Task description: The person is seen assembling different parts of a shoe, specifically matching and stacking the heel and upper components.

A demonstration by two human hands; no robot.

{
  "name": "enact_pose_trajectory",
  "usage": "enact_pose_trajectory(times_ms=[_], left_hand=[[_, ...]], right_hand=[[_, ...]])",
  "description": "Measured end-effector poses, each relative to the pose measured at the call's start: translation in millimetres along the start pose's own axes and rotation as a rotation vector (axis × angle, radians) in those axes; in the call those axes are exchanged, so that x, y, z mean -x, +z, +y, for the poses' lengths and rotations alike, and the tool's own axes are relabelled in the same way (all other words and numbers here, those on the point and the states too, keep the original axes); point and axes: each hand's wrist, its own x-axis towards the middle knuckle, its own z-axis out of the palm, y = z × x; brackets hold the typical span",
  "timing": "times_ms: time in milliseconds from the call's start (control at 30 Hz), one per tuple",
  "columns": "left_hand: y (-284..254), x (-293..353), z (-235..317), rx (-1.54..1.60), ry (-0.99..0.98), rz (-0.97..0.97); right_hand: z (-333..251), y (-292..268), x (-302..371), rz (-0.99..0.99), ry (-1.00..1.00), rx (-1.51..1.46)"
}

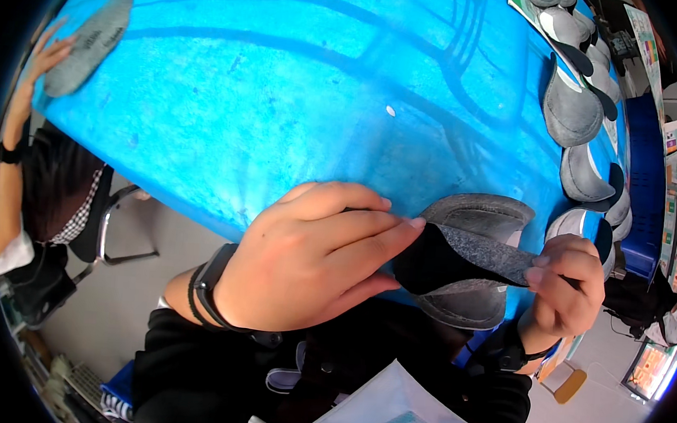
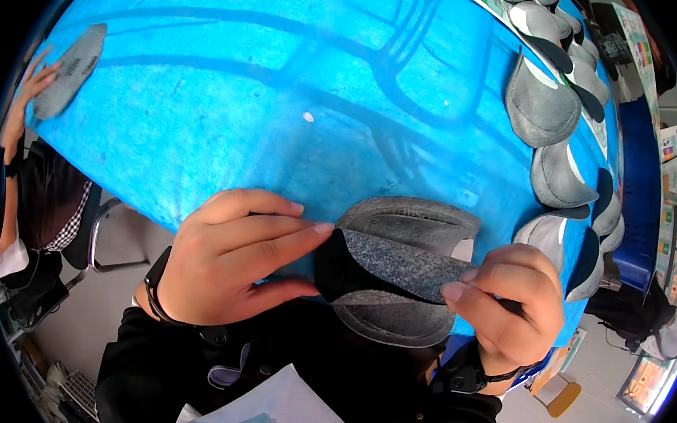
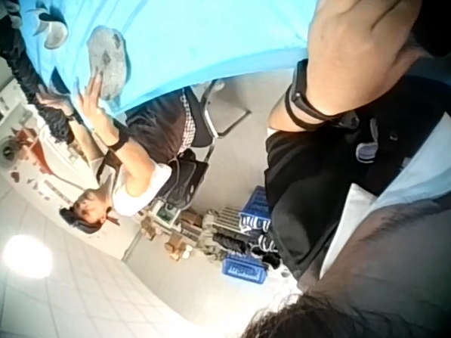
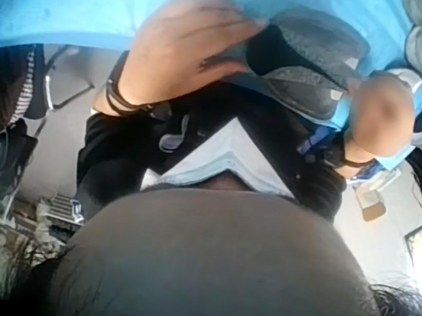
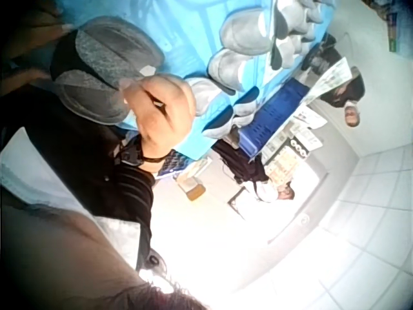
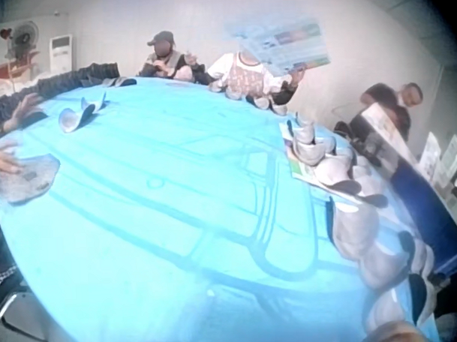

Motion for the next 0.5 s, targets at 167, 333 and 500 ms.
enact_pose_trajectory(times_ms=[167,333,500], left_hand=[[0.7,1.2,-0.7,-0.009,-0.015,0.005],[0.4,0.0,0.4,-0.003,-0.02,0.009],[0.2,-0.5,1.1,-0.001,-0.033,0.006]], right_hand=[[0.2,3.7,0.2,0.035,0.034,0.023],[-0.4,3.3,0.1,0.051,0.037,0.028],[-0.3,3.9,-0.2,0.049,0.04,0.042]])
